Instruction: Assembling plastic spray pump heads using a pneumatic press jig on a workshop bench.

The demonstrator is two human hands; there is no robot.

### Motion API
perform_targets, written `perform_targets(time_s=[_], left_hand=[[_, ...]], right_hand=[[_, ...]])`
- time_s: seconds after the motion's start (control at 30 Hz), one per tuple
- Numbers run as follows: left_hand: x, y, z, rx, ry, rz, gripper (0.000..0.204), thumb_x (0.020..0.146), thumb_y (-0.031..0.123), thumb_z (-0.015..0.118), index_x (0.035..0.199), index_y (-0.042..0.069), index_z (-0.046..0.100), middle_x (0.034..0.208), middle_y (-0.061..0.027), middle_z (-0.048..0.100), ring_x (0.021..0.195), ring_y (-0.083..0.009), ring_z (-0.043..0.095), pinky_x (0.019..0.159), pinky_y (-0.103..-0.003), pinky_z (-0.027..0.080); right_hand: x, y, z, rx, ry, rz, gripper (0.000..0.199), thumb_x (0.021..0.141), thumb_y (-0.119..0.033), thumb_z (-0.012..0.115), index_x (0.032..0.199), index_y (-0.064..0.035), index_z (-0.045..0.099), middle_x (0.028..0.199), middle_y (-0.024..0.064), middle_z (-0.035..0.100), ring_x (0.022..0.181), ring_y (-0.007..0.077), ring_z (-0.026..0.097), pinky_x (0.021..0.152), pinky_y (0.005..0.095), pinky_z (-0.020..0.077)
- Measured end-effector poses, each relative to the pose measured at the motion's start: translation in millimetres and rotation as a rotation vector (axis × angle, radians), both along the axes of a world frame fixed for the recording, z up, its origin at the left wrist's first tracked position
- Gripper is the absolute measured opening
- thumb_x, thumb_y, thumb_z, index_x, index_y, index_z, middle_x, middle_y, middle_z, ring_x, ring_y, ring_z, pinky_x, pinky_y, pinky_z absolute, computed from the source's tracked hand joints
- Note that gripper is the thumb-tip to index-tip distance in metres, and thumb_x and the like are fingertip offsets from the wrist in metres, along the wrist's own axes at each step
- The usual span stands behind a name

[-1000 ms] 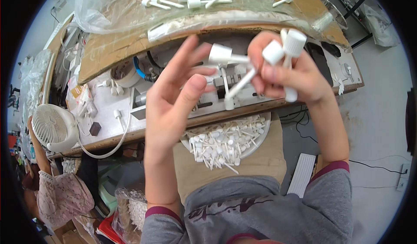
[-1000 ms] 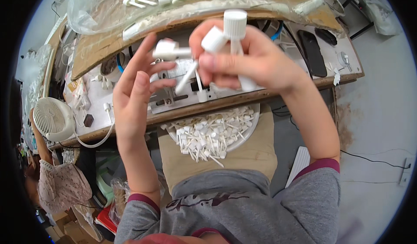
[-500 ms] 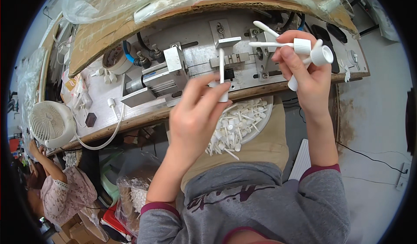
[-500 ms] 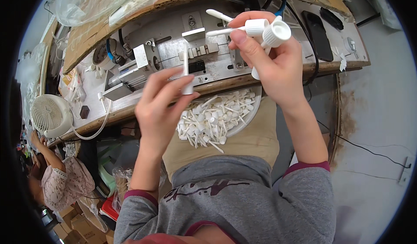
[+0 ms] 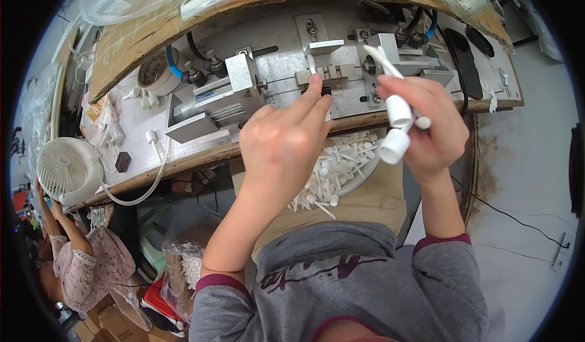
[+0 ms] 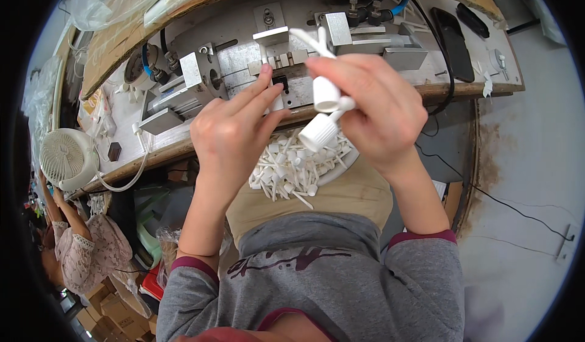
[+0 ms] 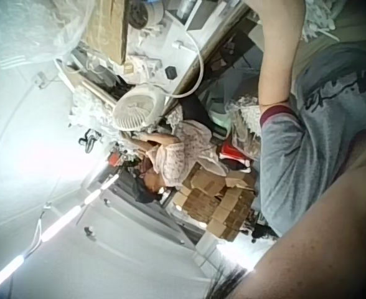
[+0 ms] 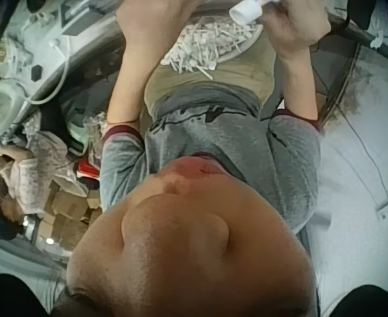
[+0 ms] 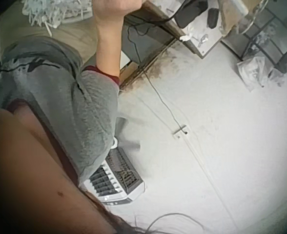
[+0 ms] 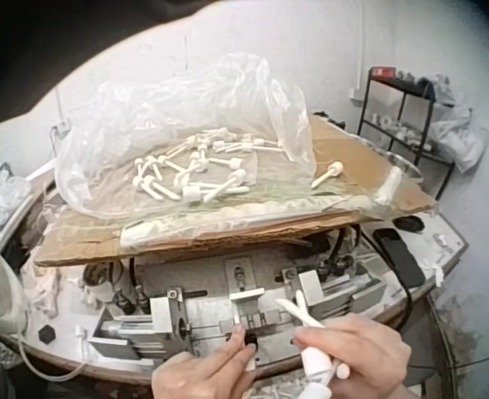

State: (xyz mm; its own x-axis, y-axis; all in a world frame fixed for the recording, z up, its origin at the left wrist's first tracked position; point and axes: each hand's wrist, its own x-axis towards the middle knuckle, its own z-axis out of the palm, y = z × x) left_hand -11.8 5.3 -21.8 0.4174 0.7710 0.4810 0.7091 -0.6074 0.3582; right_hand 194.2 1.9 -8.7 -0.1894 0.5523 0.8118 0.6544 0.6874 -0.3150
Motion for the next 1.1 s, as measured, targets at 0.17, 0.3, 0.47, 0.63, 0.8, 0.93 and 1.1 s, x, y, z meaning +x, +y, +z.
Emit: perform_targets(time_s=[0.17, 0.3, 0.47, 0.63, 0.8, 0.93, 1.1], left_hand=[[0, -13, 13, -0.457, -0.773, -0.259, 0.037, 0.071, -0.003, 0.082, 0.105, -0.002, 0.068, 0.103, -0.0093, 0.071, 0.082, -0.0147, 0.070, 0.076, -0.027, 0.059], [-3, -21, 12, -0.453, -0.797, -0.240, 0.036, 0.074, -0.008, 0.079, 0.107, -0.004, 0.066, 0.103, -0.0112, 0.068, 0.090, -0.0157, 0.070, 0.080, -0.028, 0.060], [-1, -24, 13, -0.142, -0.434, -0.115, 0.034, 0.077, -0.003, 0.076, 0.110, 0.000, 0.067, 0.102, -0.0100, 0.066, 0.082, -0.0196, 0.067, 0.070, -0.029, 0.057], [-1, -15, -7, 0.040, 0.037, -0.063, 0.031, 0.080, 0.009, 0.071, 0.110, 0.000, 0.067, 0.120, -0.0111, 0.066, 0.076, -0.0166, 0.065, 0.063, -0.029, 0.053], [2, -2, 8, 0.075, 0.190, -0.037, 0.026, 0.077, 0.010, 0.070, 0.102, 0.001, 0.071, 0.117, -0.0138, 0.069, 0.063, -0.0154, 0.064, 0.058, -0.026, 0.048], [1, -1, 8, 0.051, 0.193, -0.008, 0.025, 0.077, 0.016, 0.075, 0.101, 0.007, 0.073, 0.115, -0.0070, 0.071, 0.057, -0.0199, 0.061, 0.057, -0.029, 0.049], [-5, 2, 12, -0.146, -0.371, -0.148, 0.032, 0.071, 0.007, 0.084, 0.102, 0.005, 0.074, 0.091, -0.0055, 0.073, 0.058, -0.0091, 0.060, 0.052, -0.022, 0.045]], right_hand=[[-18, -11, -16, 0.011, 0.003, 0.101, 0.039, 0.068, -0.013, 0.075, 0.106, -0.0036, 0.073, 0.091, 0.0116, 0.071, 0.071, 0.0215, 0.068, 0.057, 0.0292, 0.0534], [-19, -14, -16, -0.066, -0.100, 0.125, 0.043, 0.071, -0.014, 0.075, 0.112, -0.0025, 0.071, 0.098, 0.0126, 0.071, 0.074, 0.0232, 0.069, 0.060, 0.0311, 0.0552], [-21, -8, -22, -0.113, -0.006, 0.055, 0.038, 0.082, -0.005, 0.071, 0.120, -0.0002, 0.067, 0.101, 0.0156, 0.072, 0.078, 0.0235, 0.071, 0.065, 0.0317, 0.0572], [-27, -21, -12, -0.579, 0.482, 0.039, 0.040, 0.101, -0.017, 0.056, 0.135, 0.0032, 0.054, 0.096, 0.0164, 0.073, 0.053, 0.0030, 0.056, 0.047, 0.0171, 0.0406], [-28, -25, -1, -0.764, 0.719, 0.103, 0.045, 0.105, -0.029, 0.046, 0.130, 0.0078, 0.054, 0.091, 0.0238, 0.072, 0.044, 0.0068, 0.054, 0.043, 0.0179, 0.0387], [-27, -26, -1, -0.850, 0.811, 0.120, 0.044, 0.105, -0.029, 0.043, 0.125, 0.0084, 0.056, 0.090, 0.0218, 0.072, 0.041, 0.0084, 0.052, 0.039, 0.0189, 0.0373], [-32, -21, -10, -0.853, 0.970, 0.059, 0.033, 0.101, -0.029, 0.057, 0.108, 0.0020, 0.066, 0.065, 0.0028, 0.060, 0.042, 0.0041, 0.049, 0.039, 0.0199, 0.0335]])
